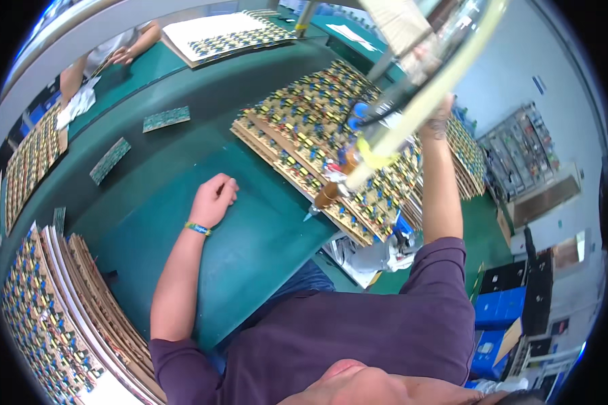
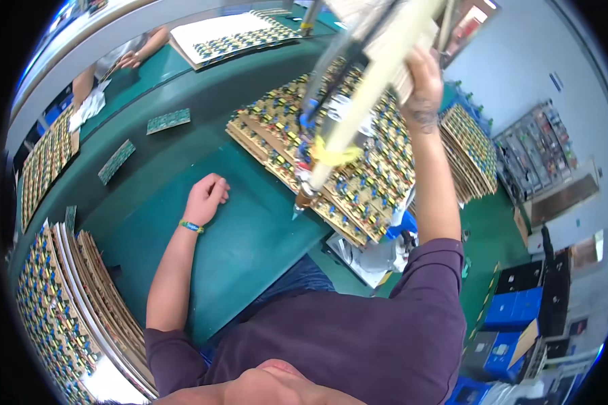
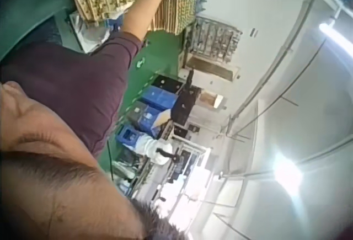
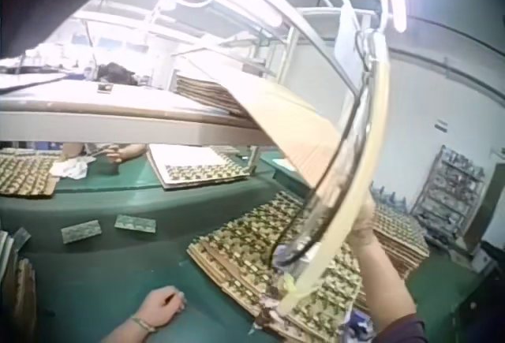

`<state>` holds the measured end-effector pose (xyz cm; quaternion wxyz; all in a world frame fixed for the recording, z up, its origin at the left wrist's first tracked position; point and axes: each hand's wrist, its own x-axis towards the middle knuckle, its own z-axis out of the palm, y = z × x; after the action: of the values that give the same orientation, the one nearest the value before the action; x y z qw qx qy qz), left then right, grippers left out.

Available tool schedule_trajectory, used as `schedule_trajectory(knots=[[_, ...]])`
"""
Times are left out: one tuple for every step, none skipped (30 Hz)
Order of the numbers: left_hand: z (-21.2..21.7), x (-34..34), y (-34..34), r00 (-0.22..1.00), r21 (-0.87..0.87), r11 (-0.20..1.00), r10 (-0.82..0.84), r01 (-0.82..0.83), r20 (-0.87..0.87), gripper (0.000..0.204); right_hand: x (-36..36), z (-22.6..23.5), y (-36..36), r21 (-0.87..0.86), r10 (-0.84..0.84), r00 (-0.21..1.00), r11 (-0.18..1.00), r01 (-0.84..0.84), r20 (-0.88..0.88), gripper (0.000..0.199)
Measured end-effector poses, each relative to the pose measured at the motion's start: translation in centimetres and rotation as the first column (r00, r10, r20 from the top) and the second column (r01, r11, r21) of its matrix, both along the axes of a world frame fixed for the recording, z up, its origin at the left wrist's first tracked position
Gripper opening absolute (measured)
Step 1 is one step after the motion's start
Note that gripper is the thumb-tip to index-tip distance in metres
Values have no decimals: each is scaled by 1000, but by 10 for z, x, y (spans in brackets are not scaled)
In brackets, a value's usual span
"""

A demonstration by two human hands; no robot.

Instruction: Manually assembling or inspecting circuit boards using a hand tool at a workstation.

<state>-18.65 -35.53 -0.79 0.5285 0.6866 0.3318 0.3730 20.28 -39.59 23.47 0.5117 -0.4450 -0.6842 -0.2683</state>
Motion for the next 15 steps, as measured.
schedule_trajectory(knots=[[-3,-1,0,1000,24,1000,16,-16,-5,23,-11,-13,-17,-128,69,954,986,-110,-293,32],[-4,-2,-1,999,55,998,31,-30,-9,23,-12,-24,-27,-113,155,949,975,-192,-275,35],[-4,-2,-6,1000,71,997,16,-14,-21,23,-15,-29,-42,-147,-51,997,988,57,51,36],[-4,-2,-9,1000,59,998,14,-13,-24,23,-25,-30,-58,59,-143,899,990,130,413,29],[-5,-1,-6,1000,57,998,21,-20,-18,23,-26,-42,-73,-55,-102,911,989,134,400,37],[-14,2,-3,999,30,999,11,-12,31,24,-25,-54,-78,-92,-72,935,990,110,346,35],[-12,4,1,1000,45,999,-3,3,20,24,-17,-71,-85,-153,-87,954,979,136,288,35],[-12,3,-3,999,43,999,22,-23,29,23,-17,-84,-99,-230,-103,969,961,156,226,34],[-12,2,-7,998,40,998,47,-49,37,22,-18,-90,-115,-240,-136,948,948,209,289,34],[-10,2,-2,998,60,997,44,-46,40,22,-21,-91,-124,-239,-168,920,935,262,354,34],[-10,2,-3,999,67,997,29,-31,29,22,-24,-97,-132,-256,-151,929,935,245,338,36],[-12,0,-6,999,51,998,37,-37,12,22,-24,-104,-143,-289,-157,931,922,258,329,37],[-11,-1,-6,999,42,998,45,-45,-1,22,-23,-111,-149,-316,-165,932,910,270,323,37],[-12,0,-4,999,65,997,32,-31,-14,24,-18,-119,-154,-332,-196,933,896,295,302,43],[-12,2,-2,1000,75,997,21,-19,-21,24,-14,-122,-160,-325,-209,933,896,303,293,43]])
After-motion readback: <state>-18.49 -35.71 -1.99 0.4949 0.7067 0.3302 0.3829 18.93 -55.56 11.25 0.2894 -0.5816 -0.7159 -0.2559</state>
